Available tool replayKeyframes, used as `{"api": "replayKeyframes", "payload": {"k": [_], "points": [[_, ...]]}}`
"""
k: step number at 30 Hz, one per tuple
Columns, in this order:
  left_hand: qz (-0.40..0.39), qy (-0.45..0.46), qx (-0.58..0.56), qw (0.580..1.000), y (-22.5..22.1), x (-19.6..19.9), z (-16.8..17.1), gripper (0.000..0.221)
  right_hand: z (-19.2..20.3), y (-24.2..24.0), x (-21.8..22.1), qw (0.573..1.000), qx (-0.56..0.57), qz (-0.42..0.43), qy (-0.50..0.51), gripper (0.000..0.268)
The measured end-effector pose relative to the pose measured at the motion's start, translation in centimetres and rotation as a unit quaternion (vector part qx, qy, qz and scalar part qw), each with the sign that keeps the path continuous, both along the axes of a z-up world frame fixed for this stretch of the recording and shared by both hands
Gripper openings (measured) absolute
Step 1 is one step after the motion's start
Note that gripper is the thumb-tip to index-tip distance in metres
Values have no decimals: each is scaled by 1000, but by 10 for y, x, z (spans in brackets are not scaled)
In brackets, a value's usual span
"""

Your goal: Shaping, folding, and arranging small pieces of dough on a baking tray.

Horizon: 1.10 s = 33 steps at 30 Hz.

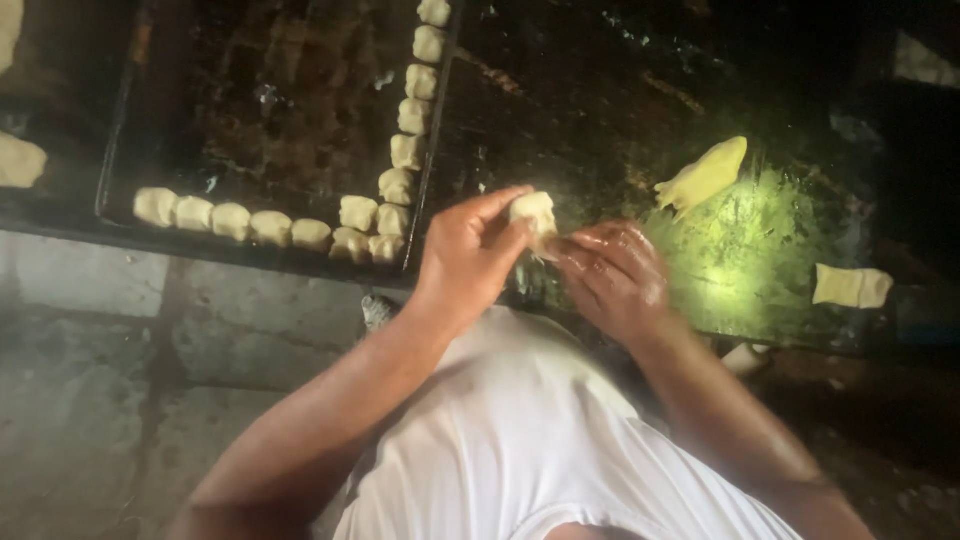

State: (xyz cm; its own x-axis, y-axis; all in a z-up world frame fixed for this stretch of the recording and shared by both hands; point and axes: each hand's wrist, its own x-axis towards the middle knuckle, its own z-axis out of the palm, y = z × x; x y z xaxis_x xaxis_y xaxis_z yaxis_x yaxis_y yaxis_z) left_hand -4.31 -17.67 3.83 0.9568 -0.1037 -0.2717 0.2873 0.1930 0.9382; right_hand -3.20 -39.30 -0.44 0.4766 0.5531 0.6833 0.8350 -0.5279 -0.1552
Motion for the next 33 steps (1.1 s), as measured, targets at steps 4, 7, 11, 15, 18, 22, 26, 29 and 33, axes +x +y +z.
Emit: {"api": "replayKeyframes", "payload": {"k": [4,7,11,15,18,22,26,29,33], "points": [[10,-65,109,992,-1,4,-13,33,25,7,3,1000,-21,19,12,26],[29,-38,41,998,0,8,-25,30,17,8,-2,997,-38,34,51,24],[83,-6,-55,995,15,14,-29,29,38,1,-9,933,-6,94,347,14],[86,36,-158,983,33,21,-27,33,56,0,-10,832,64,48,549,28],[63,48,-162,984,39,19,-23,33,41,17,2,767,128,-147,611,47],[48,65,-146,986,34,21,-23,34,36,47,-7,821,61,-234,518,58],[35,72,-144,986,31,20,-30,38,23,46,-10,971,-49,-130,193,49],[26,46,-89,995,29,19,-27,38,12,35,2,992,-56,-75,89,30],[-31,-69,154,985,44,10,-12,31,28,53,18,992,-92,-80,42,20]]}}
